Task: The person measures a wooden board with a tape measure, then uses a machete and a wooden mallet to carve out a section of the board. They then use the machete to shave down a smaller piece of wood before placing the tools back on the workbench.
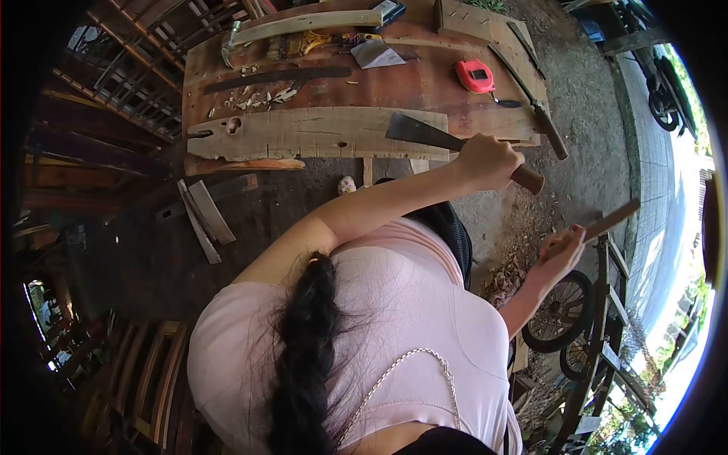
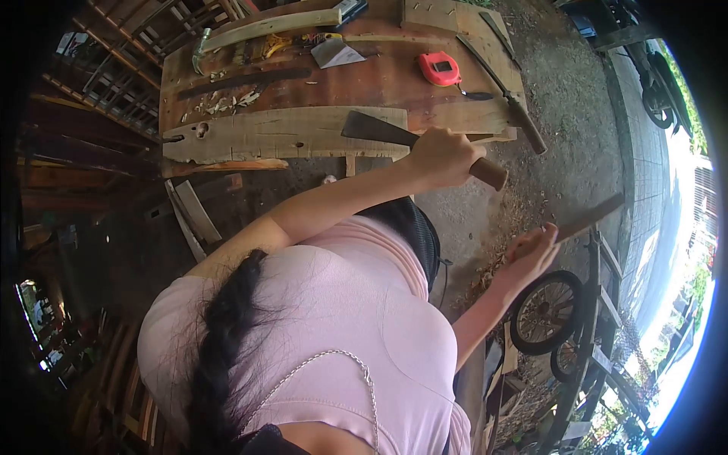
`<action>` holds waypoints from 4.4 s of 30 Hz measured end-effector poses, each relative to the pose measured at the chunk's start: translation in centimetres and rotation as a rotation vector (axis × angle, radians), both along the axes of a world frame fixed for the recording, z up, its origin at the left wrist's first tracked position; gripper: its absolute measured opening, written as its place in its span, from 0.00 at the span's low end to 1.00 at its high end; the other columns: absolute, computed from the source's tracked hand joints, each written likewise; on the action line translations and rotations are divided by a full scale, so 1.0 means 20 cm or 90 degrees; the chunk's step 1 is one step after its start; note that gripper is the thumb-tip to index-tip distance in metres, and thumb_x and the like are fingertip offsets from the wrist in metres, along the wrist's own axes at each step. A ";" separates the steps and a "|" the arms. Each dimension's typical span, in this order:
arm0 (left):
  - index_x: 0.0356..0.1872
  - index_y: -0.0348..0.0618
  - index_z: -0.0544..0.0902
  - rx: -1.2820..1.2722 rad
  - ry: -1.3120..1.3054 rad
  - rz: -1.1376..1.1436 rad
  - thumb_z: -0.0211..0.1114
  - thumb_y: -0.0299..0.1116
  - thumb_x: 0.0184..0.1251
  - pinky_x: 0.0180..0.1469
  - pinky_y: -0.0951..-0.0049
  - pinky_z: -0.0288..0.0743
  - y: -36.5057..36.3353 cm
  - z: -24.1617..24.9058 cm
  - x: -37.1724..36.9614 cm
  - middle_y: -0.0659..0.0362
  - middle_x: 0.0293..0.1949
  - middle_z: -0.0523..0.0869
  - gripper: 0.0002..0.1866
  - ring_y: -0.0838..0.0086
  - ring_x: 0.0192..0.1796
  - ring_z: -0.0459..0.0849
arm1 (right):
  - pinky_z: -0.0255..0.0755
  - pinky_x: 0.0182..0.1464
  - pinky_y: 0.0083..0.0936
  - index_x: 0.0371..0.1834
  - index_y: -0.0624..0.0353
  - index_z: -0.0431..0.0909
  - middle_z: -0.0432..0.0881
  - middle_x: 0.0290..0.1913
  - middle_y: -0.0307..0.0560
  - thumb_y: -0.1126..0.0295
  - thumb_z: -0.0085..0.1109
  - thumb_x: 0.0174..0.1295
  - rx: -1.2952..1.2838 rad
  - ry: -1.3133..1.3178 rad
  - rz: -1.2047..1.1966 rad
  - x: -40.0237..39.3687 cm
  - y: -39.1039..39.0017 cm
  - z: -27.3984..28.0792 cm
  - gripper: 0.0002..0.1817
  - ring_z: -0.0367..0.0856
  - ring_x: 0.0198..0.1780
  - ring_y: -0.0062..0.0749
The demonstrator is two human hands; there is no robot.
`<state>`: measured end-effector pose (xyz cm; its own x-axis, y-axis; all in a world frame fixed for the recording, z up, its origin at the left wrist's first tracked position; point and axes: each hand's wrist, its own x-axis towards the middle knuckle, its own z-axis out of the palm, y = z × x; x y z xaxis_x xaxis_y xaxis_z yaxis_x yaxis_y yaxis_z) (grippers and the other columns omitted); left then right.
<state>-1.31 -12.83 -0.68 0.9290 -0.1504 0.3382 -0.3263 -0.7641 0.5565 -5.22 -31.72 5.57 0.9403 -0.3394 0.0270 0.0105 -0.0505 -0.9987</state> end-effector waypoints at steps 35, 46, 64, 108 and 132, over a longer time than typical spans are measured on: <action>0.23 0.53 0.81 0.026 -0.010 0.310 0.65 0.38 0.43 0.26 0.63 0.76 0.48 0.02 -0.05 0.57 0.17 0.81 0.05 0.61 0.23 0.83 | 0.48 0.11 0.14 0.39 0.53 0.65 0.66 0.17 0.35 0.54 0.43 0.67 -0.004 0.107 0.408 -0.18 0.56 -0.14 0.14 0.58 0.11 0.16; 0.25 0.53 0.80 0.055 -0.018 0.361 0.65 0.38 0.45 0.26 0.62 0.75 0.68 0.01 -0.23 0.58 0.18 0.81 0.06 0.61 0.23 0.83 | 0.54 0.15 0.17 0.35 0.50 0.63 0.67 0.17 0.33 0.53 0.44 0.67 0.155 0.003 0.275 -0.17 0.62 -0.18 0.13 0.62 0.14 0.18; 0.31 0.56 0.84 0.102 -0.027 0.460 0.66 0.36 0.42 0.29 0.64 0.77 1.16 -0.03 -0.55 0.58 0.21 0.83 0.10 0.60 0.25 0.83 | 0.48 0.11 0.12 0.36 0.52 0.63 0.62 0.19 0.30 0.52 0.45 0.66 0.100 0.073 0.408 -0.08 0.70 -0.07 0.15 0.57 0.12 0.12; 0.28 0.53 0.83 0.108 -0.001 0.470 0.66 0.36 0.43 0.30 0.63 0.76 1.33 -0.09 -0.69 0.57 0.23 0.83 0.08 0.59 0.28 0.82 | 0.51 0.17 0.14 0.38 0.58 0.66 0.66 0.19 0.31 0.63 0.51 0.64 0.091 0.373 0.696 -0.50 1.08 -0.32 0.11 0.58 0.16 0.12; 0.33 0.54 0.84 0.132 -0.038 0.491 0.66 0.34 0.39 0.30 0.63 0.77 1.46 -0.08 -0.82 0.54 0.23 0.83 0.14 0.61 0.28 0.84 | 0.58 0.20 0.15 0.43 0.60 0.65 0.65 0.20 0.34 0.58 0.48 0.67 -0.056 0.150 0.779 -0.51 1.28 -0.32 0.15 0.62 0.19 0.16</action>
<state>-17.71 16.44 -2.32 0.7781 0.4615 0.4262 0.3109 -0.8725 0.3770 -15.49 -6.15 -0.84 0.6225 0.7547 -0.2069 -0.0811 -0.2007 -0.9763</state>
